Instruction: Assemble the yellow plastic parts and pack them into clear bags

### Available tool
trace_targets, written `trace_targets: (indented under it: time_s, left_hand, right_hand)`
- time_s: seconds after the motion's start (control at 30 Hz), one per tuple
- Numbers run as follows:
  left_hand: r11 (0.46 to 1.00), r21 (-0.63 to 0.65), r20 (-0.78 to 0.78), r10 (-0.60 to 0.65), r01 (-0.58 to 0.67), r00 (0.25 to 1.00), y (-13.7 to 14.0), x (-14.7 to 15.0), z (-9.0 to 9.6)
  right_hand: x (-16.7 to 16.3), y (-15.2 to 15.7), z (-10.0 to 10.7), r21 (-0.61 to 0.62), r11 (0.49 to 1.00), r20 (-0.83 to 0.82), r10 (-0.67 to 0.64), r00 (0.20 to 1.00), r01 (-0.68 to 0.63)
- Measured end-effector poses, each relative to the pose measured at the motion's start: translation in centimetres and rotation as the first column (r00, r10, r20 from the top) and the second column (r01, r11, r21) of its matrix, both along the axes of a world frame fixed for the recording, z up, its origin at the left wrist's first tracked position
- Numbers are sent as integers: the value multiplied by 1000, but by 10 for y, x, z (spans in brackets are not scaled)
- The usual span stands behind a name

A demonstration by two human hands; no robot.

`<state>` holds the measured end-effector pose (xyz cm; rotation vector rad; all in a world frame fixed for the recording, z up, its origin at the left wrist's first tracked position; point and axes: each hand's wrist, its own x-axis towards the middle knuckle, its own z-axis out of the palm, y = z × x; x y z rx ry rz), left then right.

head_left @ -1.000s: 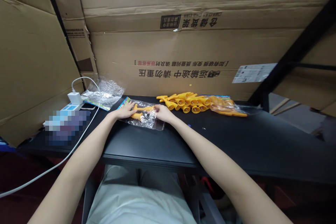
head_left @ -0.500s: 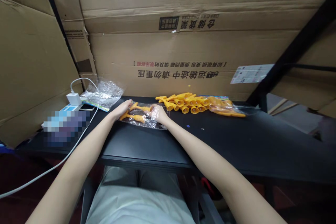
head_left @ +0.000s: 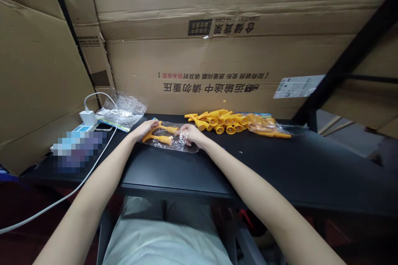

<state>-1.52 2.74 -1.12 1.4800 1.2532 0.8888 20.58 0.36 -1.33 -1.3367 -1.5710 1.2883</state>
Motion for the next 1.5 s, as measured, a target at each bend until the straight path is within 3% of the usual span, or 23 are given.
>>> trace_targets:
  time_s: [0.1,0.2,0.33,0.43,0.53,0.67,0.8,0.9,1.1,1.3,1.37,1.43,1.5]
  left_hand:
    - [1000,-4,17,9,-9,1000,-1,1,0]
    - [1000,9,6,9,-9,1000,1,0,-2]
    - [997,80,-63,-5,10,998,4,-2,-5]
    - [977,212,-211,35,11,977,4,-2,-8]
    - [944,318,-393,43,92,918,3,0,-11]
    - [925,295,-584,-25,240,812,5,5,-18]
    - [917,270,-652,-50,294,757,9,7,-24]
    - [921,280,-612,-45,269,790,11,9,-26]
    - [939,290,-529,-3,184,848,19,4,-28]
    - [951,278,-610,65,137,790,30,-17,-30]
    - [951,285,-638,96,118,764,32,-23,-30]
    - [950,296,-662,127,103,738,34,-29,-30]
    - [948,304,-686,149,95,712,35,-34,-30]
  right_hand:
    - [2,-2,3,-124,968,-52,214,976,-219]
    - [1,-5,4,-149,925,-68,343,937,-349]
    - [-1,-7,5,-150,909,-34,388,921,-388]
    - [-1,-7,6,-167,906,-37,389,921,-389]
    - [0,-6,7,-175,898,-55,401,915,-404]
    - [1,-5,6,-175,892,-48,414,909,-416]
    - [4,-1,2,-153,924,-60,345,937,-350]
    - [5,3,-3,-102,959,-24,263,964,-264]
    - [4,3,-1,-79,971,-5,226,974,-225]
    - [6,5,5,-97,989,-105,100,989,-110]
    - [9,9,5,-39,998,-68,52,996,-55]
    - [16,14,5,96,994,70,-55,996,48]
    - [25,19,5,325,936,291,-239,927,139]
